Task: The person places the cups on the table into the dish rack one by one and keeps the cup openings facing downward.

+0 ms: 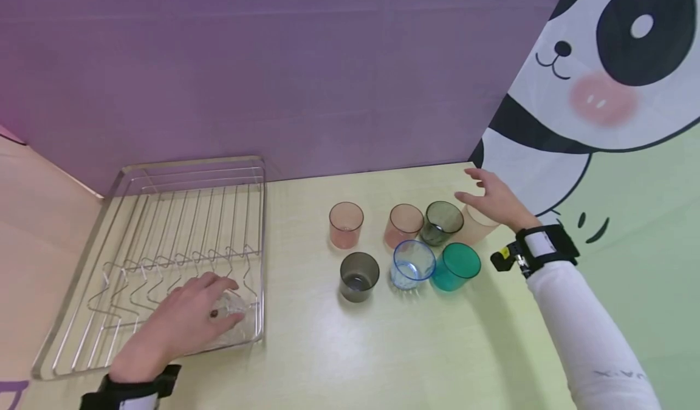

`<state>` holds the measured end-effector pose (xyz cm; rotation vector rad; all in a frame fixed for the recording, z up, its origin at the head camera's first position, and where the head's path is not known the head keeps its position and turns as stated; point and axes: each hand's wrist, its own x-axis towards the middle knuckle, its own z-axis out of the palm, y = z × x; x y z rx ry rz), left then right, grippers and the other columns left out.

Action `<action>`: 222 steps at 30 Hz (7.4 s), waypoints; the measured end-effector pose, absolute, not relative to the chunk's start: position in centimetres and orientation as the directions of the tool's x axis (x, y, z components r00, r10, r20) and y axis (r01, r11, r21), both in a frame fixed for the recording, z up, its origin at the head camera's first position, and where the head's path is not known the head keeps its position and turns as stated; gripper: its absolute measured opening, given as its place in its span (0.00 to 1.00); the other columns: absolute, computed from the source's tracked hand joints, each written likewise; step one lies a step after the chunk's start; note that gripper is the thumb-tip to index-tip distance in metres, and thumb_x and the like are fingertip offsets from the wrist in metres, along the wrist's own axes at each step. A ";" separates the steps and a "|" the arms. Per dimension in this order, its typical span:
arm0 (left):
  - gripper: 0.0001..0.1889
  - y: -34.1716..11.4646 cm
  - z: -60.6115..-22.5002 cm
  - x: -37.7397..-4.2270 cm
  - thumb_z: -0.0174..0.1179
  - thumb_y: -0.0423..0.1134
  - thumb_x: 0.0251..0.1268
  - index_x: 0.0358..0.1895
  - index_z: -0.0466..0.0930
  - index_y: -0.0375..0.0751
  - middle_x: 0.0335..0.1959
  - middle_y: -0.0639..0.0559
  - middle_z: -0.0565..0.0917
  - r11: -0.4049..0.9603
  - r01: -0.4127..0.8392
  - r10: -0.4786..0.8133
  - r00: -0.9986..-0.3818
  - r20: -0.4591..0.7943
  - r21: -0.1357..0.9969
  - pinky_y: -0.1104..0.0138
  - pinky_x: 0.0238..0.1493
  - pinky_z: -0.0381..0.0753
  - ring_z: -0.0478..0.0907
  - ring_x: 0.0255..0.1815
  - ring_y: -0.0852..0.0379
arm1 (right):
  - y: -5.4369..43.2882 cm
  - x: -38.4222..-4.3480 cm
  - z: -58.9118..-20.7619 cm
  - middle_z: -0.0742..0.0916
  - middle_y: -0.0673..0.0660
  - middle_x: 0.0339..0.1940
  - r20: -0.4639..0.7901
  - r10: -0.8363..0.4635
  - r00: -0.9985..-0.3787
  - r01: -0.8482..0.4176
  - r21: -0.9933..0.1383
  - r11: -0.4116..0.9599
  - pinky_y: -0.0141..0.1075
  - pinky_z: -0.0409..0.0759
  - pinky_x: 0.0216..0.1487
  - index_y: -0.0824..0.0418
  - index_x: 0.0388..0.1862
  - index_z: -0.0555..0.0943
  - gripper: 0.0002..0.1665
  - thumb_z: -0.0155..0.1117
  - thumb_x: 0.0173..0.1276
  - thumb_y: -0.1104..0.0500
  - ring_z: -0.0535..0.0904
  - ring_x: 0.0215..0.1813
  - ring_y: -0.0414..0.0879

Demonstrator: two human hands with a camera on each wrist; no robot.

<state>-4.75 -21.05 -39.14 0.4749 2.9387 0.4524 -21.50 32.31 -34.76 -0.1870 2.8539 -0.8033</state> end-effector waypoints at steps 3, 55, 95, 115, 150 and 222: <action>0.25 -20.7 -38.4 -5.2 0.66 0.54 0.60 0.56 0.79 0.44 0.56 0.42 0.81 0.897 0.301 0.335 -0.940 -0.055 0.324 0.40 0.51 0.79 0.79 0.55 0.38 | 32.4 -21.6 -34.8 0.59 0.73 0.77 -0.140 -0.164 -0.977 -0.070 -0.512 0.856 0.64 0.62 0.72 0.70 0.78 0.50 0.47 0.55 0.74 0.44 0.58 0.74 0.72; 0.31 -20.1 -36.1 -13.9 0.53 0.54 0.73 0.69 0.67 0.34 0.70 0.33 0.68 0.817 0.227 0.312 -0.947 -0.077 0.530 0.38 0.68 0.66 0.66 0.69 0.33 | 32.9 -22.7 -36.2 0.58 0.81 0.73 -0.225 -0.133 -0.965 -0.051 -0.339 0.940 0.74 0.56 0.68 0.72 0.76 0.52 0.50 0.57 0.71 0.42 0.53 0.73 0.75; 0.33 -20.2 -36.8 -13.4 0.53 0.57 0.73 0.70 0.66 0.36 0.69 0.35 0.69 0.798 0.205 0.294 -0.953 -0.069 0.567 0.40 0.67 0.68 0.67 0.69 0.34 | 34.8 -22.1 -39.3 0.61 0.83 0.67 -0.284 -0.136 -0.949 -0.051 -0.289 0.956 0.75 0.65 0.57 0.66 0.73 0.60 0.39 0.57 0.72 0.45 0.58 0.64 0.80; 0.33 -20.7 -37.1 -13.3 0.52 0.58 0.73 0.71 0.65 0.38 0.71 0.35 0.68 0.798 0.182 0.277 -0.957 -0.082 0.575 0.38 0.66 0.69 0.67 0.68 0.34 | 35.3 -22.2 -38.3 0.61 0.86 0.67 -0.258 -0.089 -0.962 -0.013 -0.283 0.959 0.74 0.66 0.60 0.67 0.74 0.58 0.42 0.54 0.73 0.41 0.61 0.65 0.81; 0.37 -17.5 -36.4 -14.4 0.51 0.60 0.72 0.73 0.60 0.36 0.74 0.37 0.65 0.743 0.246 0.266 -0.962 0.063 0.623 0.43 0.74 0.60 0.60 0.75 0.39 | 30.2 -21.9 -33.0 0.69 0.73 0.67 0.262 -0.054 -0.963 -0.200 -0.569 0.797 0.59 0.65 0.63 0.66 0.72 0.65 0.37 0.60 0.72 0.47 0.63 0.66 0.66; 0.34 -9.1 -32.4 -15.5 0.64 0.54 0.64 0.70 0.65 0.46 0.69 0.47 0.68 0.518 0.516 0.432 -0.846 0.312 0.683 0.53 0.70 0.70 0.67 0.69 0.51 | 15.9 -17.2 -30.8 0.66 0.59 0.68 0.113 -0.398 -0.910 -0.244 -0.924 0.296 0.49 0.68 0.67 0.55 0.73 0.57 0.28 0.45 0.80 0.49 0.69 0.65 0.54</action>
